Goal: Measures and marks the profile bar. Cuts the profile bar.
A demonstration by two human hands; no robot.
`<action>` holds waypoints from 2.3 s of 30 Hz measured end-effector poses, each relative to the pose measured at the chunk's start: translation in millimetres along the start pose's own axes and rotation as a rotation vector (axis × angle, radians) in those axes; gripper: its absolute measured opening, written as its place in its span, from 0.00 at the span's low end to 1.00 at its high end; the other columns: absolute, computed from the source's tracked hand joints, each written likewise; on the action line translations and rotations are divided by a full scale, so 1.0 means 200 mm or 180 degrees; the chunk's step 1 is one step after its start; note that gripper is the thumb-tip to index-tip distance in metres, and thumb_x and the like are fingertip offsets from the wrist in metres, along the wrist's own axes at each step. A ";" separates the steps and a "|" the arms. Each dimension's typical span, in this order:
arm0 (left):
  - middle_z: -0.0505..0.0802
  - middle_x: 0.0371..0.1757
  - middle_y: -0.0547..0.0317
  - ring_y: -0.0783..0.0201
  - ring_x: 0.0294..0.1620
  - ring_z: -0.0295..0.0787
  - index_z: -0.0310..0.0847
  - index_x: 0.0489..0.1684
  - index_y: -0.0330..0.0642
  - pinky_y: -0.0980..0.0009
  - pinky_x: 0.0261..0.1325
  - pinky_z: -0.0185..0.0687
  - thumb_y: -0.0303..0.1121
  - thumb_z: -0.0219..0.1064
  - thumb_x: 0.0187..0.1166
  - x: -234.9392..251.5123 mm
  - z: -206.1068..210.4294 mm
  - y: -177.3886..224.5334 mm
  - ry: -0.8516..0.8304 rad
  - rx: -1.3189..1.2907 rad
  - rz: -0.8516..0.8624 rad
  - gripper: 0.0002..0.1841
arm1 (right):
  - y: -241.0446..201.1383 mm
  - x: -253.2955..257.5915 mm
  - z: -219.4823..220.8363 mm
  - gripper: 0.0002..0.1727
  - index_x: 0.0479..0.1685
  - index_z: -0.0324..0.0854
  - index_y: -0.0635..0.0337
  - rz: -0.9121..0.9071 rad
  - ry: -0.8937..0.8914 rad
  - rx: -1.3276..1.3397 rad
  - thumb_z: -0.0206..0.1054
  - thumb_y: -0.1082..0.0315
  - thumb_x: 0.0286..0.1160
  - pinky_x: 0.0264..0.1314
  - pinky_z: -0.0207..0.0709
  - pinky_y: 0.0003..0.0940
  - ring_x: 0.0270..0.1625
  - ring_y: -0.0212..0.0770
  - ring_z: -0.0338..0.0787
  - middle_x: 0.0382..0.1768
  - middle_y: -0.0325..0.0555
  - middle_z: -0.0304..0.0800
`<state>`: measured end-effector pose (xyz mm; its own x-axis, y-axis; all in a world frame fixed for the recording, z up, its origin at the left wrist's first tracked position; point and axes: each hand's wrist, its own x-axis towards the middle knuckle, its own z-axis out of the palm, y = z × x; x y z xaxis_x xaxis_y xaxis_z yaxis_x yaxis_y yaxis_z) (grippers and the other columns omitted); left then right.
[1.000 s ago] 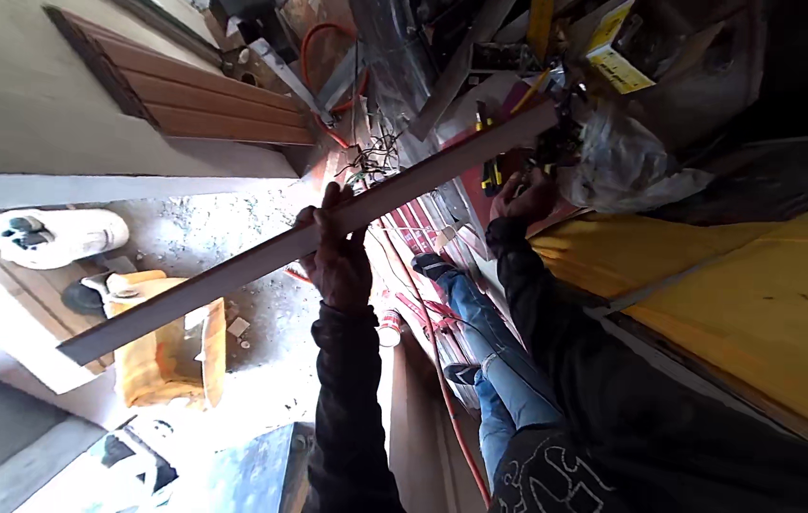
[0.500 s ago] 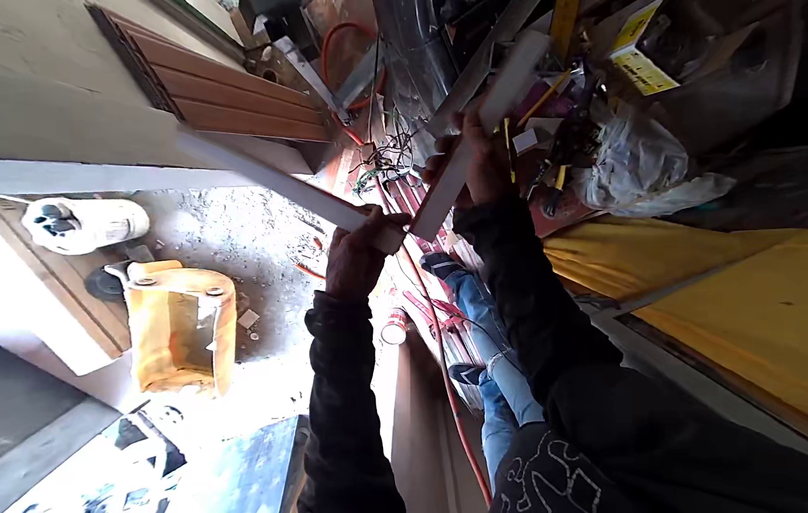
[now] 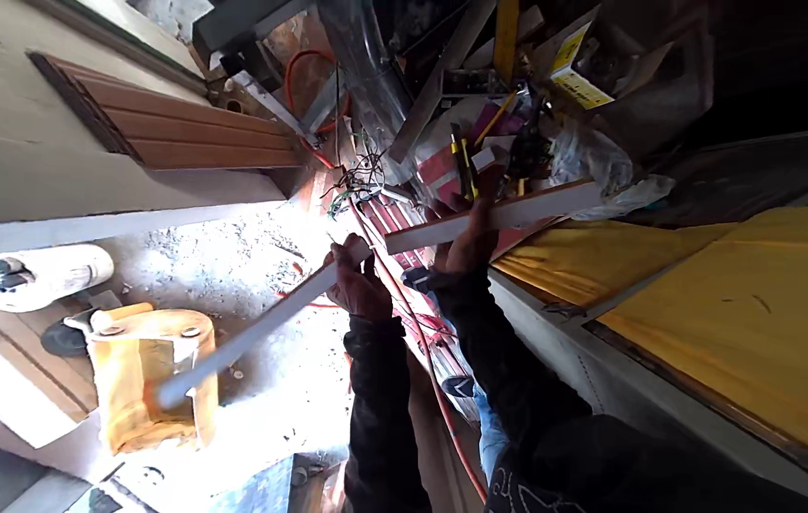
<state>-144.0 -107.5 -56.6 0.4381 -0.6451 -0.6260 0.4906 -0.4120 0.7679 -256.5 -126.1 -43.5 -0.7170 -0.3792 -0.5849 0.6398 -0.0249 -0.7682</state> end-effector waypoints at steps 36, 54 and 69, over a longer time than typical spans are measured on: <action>0.96 0.50 0.47 0.56 0.46 0.97 0.81 0.65 0.35 0.59 0.54 0.94 0.29 0.65 0.85 -0.17 -0.07 -0.17 -0.1771 0.0460 -0.0556 0.14 | -0.03 0.22 0.03 0.26 0.78 0.61 0.59 0.0123 0.0397 -0.0249 0.65 0.71 0.85 0.44 0.92 0.64 0.53 0.59 0.91 0.57 0.60 0.80; 0.96 0.46 0.43 0.51 0.42 0.98 0.61 0.80 0.28 0.54 0.51 0.96 0.30 0.78 0.68 -0.78 -0.95 0.08 -0.0666 0.0733 -0.0574 0.40 | 0.13 -0.40 -0.36 0.29 0.67 0.80 0.59 0.0320 -0.1568 -0.2999 0.53 0.44 0.90 0.50 0.85 0.51 0.48 0.46 0.91 0.49 0.54 0.91; 0.94 0.40 0.46 0.59 0.31 0.92 0.71 0.71 0.25 0.66 0.31 0.90 0.29 0.58 0.83 -0.93 -1.07 0.00 -0.1034 0.1497 -0.1146 0.21 | 0.11 0.87 0.08 0.25 0.66 0.81 0.67 -0.0454 0.0074 -0.3257 0.55 0.53 0.91 0.62 0.84 0.49 0.55 0.50 0.92 0.53 0.59 0.91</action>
<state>-63.6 150.5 31.6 0.0238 -0.5455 -0.8378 0.1513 -0.8264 0.5424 -362.1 -208.4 -158.3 -0.7798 -0.4162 -0.4676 0.0146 0.7347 -0.6782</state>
